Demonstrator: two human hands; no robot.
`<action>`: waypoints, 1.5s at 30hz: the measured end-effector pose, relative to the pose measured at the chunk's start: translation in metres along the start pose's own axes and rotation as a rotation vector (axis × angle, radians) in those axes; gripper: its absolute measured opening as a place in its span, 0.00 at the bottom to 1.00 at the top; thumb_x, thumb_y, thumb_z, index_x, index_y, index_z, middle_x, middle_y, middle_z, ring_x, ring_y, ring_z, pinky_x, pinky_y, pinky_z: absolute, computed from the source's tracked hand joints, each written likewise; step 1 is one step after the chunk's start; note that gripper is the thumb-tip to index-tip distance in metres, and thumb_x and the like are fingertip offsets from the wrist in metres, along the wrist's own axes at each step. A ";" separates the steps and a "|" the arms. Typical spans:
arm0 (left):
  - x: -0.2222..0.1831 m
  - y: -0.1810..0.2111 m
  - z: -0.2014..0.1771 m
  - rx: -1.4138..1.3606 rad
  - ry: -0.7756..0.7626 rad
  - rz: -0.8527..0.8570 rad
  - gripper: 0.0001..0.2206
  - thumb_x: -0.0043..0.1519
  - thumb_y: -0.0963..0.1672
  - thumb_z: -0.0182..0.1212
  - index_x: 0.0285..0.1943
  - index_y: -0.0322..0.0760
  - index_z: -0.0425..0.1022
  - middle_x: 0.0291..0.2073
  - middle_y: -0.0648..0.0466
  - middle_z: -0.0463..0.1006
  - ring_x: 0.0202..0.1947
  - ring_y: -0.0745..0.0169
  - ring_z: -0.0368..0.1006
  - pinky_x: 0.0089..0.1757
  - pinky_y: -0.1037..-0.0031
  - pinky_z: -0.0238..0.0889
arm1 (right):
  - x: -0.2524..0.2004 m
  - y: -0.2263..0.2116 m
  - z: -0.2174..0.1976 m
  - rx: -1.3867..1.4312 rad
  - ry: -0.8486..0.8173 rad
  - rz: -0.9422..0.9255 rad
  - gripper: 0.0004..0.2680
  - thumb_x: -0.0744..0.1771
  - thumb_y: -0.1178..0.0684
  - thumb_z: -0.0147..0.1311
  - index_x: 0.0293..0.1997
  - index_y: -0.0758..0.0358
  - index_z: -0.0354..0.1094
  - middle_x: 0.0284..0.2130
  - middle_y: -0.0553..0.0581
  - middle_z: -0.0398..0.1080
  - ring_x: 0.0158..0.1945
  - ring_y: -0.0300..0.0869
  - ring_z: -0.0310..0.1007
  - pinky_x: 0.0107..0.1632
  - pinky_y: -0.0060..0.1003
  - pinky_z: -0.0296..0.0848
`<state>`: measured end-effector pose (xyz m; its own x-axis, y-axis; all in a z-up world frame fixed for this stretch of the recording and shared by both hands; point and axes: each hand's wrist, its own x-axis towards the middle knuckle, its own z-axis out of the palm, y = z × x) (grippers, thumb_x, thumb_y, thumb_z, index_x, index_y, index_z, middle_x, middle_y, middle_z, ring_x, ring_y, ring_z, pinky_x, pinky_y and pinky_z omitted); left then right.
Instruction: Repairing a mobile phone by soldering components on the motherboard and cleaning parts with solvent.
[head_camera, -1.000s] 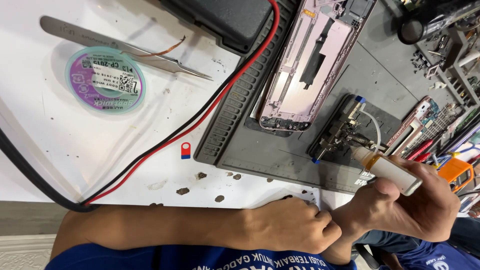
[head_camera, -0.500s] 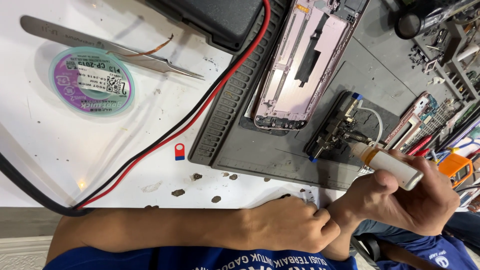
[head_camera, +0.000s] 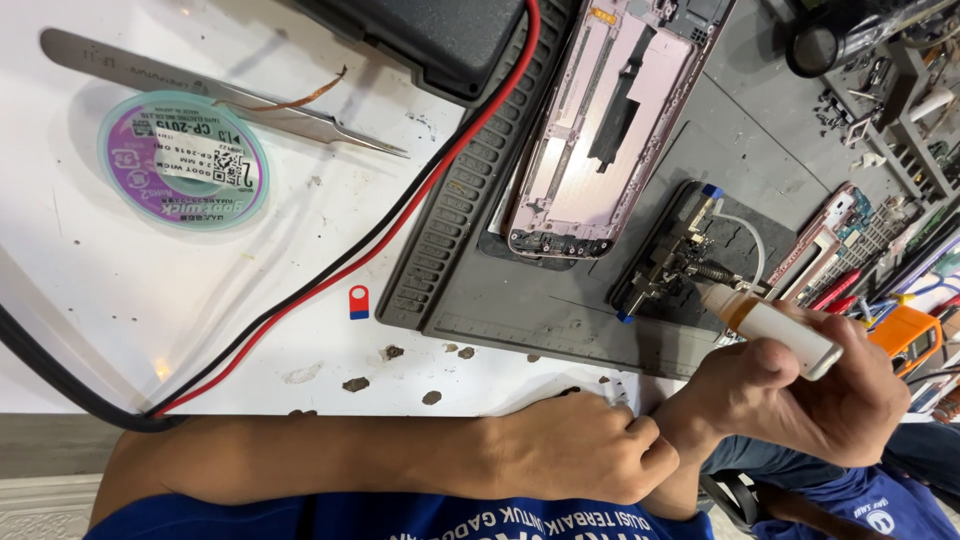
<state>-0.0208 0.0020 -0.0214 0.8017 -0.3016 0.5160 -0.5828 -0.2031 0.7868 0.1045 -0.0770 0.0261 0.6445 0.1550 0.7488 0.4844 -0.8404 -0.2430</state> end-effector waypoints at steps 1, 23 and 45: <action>0.000 0.000 0.002 0.001 0.001 -0.002 0.11 0.54 0.31 0.62 0.30 0.36 0.68 0.21 0.50 0.71 0.18 0.55 0.69 0.19 0.65 0.58 | 0.000 -0.002 0.001 0.002 -0.001 0.000 0.26 0.69 0.33 0.54 0.33 0.79 0.64 0.22 0.67 0.63 0.24 0.53 0.68 0.31 0.43 0.62; 0.008 -0.003 -0.008 0.023 -0.050 0.030 0.09 0.57 0.31 0.61 0.33 0.35 0.71 0.21 0.52 0.71 0.17 0.61 0.67 0.19 0.70 0.57 | 0.005 0.005 -0.003 0.056 -0.042 0.058 0.26 0.68 0.35 0.54 0.27 0.81 0.62 0.16 0.66 0.60 0.22 0.50 0.68 0.28 0.39 0.59; 0.005 -0.002 -0.003 0.035 -0.028 0.025 0.10 0.54 0.32 0.61 0.32 0.36 0.70 0.21 0.53 0.70 0.18 0.60 0.67 0.19 0.69 0.56 | -0.005 0.008 -0.003 0.103 0.022 0.115 0.24 0.68 0.35 0.58 0.36 0.75 0.60 0.21 0.64 0.59 0.25 0.49 0.67 0.32 0.40 0.65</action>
<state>-0.0153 0.0041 -0.0194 0.7830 -0.3325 0.5257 -0.6076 -0.2276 0.7610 0.1037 -0.0860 0.0225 0.6866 0.0487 0.7254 0.4673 -0.7939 -0.3891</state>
